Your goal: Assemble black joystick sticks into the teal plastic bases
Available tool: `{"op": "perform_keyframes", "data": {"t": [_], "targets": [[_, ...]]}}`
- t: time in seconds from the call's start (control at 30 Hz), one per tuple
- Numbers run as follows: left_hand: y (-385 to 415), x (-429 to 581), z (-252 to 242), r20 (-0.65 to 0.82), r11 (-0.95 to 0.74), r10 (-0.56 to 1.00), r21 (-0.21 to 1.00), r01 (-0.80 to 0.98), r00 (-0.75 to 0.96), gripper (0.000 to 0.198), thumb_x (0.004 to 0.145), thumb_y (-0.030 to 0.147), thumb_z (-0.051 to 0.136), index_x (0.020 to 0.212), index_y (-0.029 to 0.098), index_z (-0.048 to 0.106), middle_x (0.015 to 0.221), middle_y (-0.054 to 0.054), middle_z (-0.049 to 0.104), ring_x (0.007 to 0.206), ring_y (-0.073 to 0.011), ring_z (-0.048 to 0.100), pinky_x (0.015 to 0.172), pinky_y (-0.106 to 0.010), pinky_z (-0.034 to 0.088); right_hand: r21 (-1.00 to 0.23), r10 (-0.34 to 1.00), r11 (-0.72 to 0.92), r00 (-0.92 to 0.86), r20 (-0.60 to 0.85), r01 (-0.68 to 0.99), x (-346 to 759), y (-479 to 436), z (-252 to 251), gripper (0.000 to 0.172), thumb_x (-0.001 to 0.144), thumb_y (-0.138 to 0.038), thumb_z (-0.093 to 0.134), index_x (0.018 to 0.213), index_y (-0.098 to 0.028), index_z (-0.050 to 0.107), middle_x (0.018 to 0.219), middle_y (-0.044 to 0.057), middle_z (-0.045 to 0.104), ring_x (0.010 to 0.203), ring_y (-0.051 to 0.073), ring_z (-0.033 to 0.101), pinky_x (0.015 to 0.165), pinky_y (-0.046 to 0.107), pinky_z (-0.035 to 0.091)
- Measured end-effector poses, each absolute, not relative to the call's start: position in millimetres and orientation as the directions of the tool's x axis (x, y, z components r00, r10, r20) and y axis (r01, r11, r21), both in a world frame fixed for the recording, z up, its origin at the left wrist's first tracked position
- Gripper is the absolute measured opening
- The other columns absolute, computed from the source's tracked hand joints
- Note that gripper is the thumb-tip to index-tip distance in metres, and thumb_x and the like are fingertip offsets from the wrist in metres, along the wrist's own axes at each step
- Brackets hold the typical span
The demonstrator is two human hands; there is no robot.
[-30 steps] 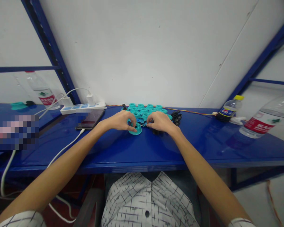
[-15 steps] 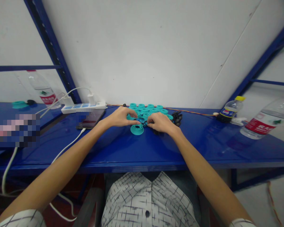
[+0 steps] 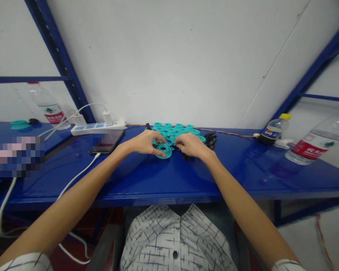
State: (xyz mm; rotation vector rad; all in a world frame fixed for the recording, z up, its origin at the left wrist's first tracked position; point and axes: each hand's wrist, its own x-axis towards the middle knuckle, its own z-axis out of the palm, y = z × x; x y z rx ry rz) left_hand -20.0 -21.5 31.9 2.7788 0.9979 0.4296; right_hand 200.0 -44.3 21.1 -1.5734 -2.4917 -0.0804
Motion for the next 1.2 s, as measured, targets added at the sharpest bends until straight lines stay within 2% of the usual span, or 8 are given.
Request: {"op": "perform_keyframes", "data": {"t": [0.23, 0.3, 0.4, 0.47, 0.57, 0.77, 0.97, 1.2], "targets": [[-22.7, -19.3, 29.7, 0.123, -0.79, 0.603, 0.228, 0.569, 0.788, 0.061, 0.069, 0.054, 0.076, 0.117, 0.018, 0.07, 0.112, -0.008, 0.069, 0.096, -0.0205, 0.064, 0.085, -0.027, 0.046, -0.075, 0.891, 0.431, -0.411, 0.194, 0.899, 200.2, -45.7, 22.6, 0.022, 0.082, -0.013, 0.055, 0.089, -0.018, 0.075, 0.091, 0.007, 0.074, 0.079, 0.018, 0.061, 0.061, 0.027, 0.031], [-19.4, -22.7, 31.7, 0.141, -0.773, 0.621, 0.275, 0.572, 0.771, 0.065, 0.07, 0.056, 0.074, 0.121, 0.018, 0.068, 0.11, -0.008, 0.07, 0.093, -0.0196, 0.065, 0.081, -0.026, 0.047, -0.084, 0.889, 0.436, -0.414, 0.197, 0.896, 200.5, -46.0, 22.5, 0.021, 0.082, -0.015, 0.056, 0.091, -0.019, 0.075, 0.09, 0.006, 0.075, 0.079, 0.018, 0.062, 0.061, 0.026, 0.032], [-7.6, -34.9, 35.4, 0.232, -0.729, 0.68, 0.317, 0.607, 0.695, 0.051, 0.081, 0.052, 0.063, 0.113, 0.013, 0.071, 0.1, -0.01, 0.073, 0.086, -0.018, 0.066, 0.074, -0.024, 0.047, -0.096, 0.883, 0.445, -0.419, 0.211, 0.89, 200.2, -47.0, 23.0, 0.019, 0.083, -0.016, 0.058, 0.09, -0.019, 0.075, 0.09, 0.006, 0.075, 0.081, 0.018, 0.063, 0.063, 0.026, 0.033], [2.6, -46.0, 36.6, 0.271, -0.706, 0.708, 0.241, 0.666, 0.652, 0.035, 0.085, 0.039, 0.056, 0.097, 0.012, 0.075, 0.092, -0.009, 0.074, 0.08, -0.0172, 0.066, 0.072, -0.025, 0.045, -0.103, 0.885, 0.443, -0.416, 0.208, 0.891, 199.7, -47.8, 23.8, 0.017, 0.084, -0.018, 0.059, 0.087, -0.018, 0.075, 0.089, 0.006, 0.075, 0.078, 0.017, 0.063, 0.063, 0.026, 0.033], [13.7, -59.6, 36.7, 0.215, -0.679, 0.731, 0.148, 0.719, 0.647, 0.023, 0.079, 0.026, 0.057, 0.083, 0.014, 0.076, 0.083, -0.006, 0.075, 0.072, -0.0153, 0.065, 0.067, -0.023, 0.043, -0.11, 0.887, 0.439, -0.41, 0.213, 0.892, 198.8, -48.4, 24.8, 0.016, 0.085, -0.023, 0.06, 0.085, -0.018, 0.075, 0.087, 0.006, 0.074, 0.076, 0.017, 0.062, 0.063, 0.026, 0.033], [7.9, -55.3, 34.8, 0.097, -0.632, 0.774, 0.056, 0.773, 0.625, 0.025, 0.077, 0.029, 0.06, 0.091, 0.018, 0.078, 0.084, -0.004, 0.075, 0.067, -0.014, 0.063, 0.062, -0.022, 0.04, -0.12, 0.887, 0.44, -0.409, 0.215, 0.89, 197.8, -48.6, 25.1, 0.019, 0.087, -0.028, 0.06, 0.086, -0.018, 0.075, 0.085, 0.006, 0.074, 0.074, 0.016, 0.06, 0.062, 0.026, 0.033], [-4.1, -38.8, 29.2, 0.039, -0.608, 0.791, -0.069, 0.791, 0.611, 0.029, 0.079, 0.036, 0.055, 0.093, 0.022, 0.077, 0.088, -0.006, 0.075, 0.077, -0.0204, 0.066, 0.063, -0.026, 0.043, -0.137, 0.893, 0.431, -0.4, 0.206, 0.892, 195.7, -52.0, 28.0, 0.02, 0.088, -0.028, 0.059, 0.083, -0.016, 0.074, 0.081, 0.006, 0.073, 0.069, 0.015, 0.058, 0.061, 0.026, 0.032], [-2.2, -39.8, 25.4, 0.026, -0.636, 0.772, -0.012, 0.772, 0.636, 0.032, 0.073, 0.03, 0.057, 0.1, 0.022, 0.073, 0.094, -0.005, 0.073, 0.08, -0.02, 0.066, 0.069, -0.026, 0.047, -0.134, 0.882, 0.458, -0.43, 0.192, 0.879, 194.8, -53.0, 28.9, 0.026, 0.091, -0.03, 0.055, 0.074, -0.015, 0.069, 0.074, 0.005, 0.069, 0.064, 0.013, 0.052, 0.06, 0.026, 0.029]]}}
